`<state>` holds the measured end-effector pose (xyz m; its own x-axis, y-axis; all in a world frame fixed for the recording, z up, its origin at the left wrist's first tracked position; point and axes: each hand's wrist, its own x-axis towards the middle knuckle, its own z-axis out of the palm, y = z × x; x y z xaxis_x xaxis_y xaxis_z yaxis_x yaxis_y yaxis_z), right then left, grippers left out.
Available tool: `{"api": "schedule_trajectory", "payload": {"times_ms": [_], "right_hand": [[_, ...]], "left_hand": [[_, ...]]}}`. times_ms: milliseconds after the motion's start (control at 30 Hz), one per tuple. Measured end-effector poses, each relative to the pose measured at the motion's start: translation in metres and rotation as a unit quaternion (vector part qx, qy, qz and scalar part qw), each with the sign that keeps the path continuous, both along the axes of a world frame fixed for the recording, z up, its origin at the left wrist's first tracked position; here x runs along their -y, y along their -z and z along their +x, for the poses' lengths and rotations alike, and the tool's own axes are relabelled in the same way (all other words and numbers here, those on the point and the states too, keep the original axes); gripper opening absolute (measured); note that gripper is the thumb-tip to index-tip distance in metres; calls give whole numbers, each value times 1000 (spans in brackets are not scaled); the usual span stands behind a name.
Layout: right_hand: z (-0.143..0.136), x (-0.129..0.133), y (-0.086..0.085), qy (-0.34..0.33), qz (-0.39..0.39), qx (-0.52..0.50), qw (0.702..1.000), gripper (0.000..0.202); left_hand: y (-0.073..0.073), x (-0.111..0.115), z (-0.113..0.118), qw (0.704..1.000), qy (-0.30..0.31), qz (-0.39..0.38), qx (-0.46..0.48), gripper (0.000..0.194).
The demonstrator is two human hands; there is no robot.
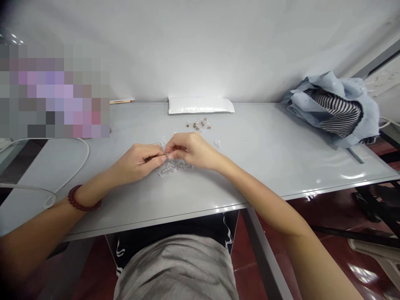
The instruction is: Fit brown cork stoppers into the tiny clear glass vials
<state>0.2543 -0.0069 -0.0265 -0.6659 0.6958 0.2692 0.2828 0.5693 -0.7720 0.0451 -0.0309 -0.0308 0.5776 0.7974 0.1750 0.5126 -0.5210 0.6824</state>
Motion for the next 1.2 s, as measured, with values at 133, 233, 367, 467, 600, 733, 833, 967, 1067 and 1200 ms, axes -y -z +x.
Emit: {"api": "schedule_trajectory", "payload": {"times_ms": [133,233,367,467,600,733,833,967,1067,1200], "right_hand": [[9,-10,1,26,103,47,993,10],[20,-22,4,42,116,113,986,10],[29,-30,6,38,107,162,980,11],[33,-31,5,42,119,167,978,16],[42,-39,4,100,125,148,976,18],[53,-55,9,171,131,119,969,14],[62,-66,14,220,137,122,958,12],[70,-74,19,243,121,144,952,9],[70,-74,19,234,104,167,952,10],[61,-71,23,228,116,198,946,12]], "left_hand": [[-2,-4,-7,998,-3,53,-28,22],[-4,-9,-17,985,-12,134,-106,22],[-6,-13,-28,964,-36,159,-211,28],[-7,-15,-31,957,-34,141,-251,27],[-3,-17,-31,967,-41,135,-211,7],[7,-15,-26,977,-1,123,-177,21],[16,-14,-18,972,21,148,-179,17],[25,-18,-12,946,-15,227,-233,23],[27,-20,-12,930,-28,245,-272,27],[22,-18,-14,927,-35,229,-296,27]]}}
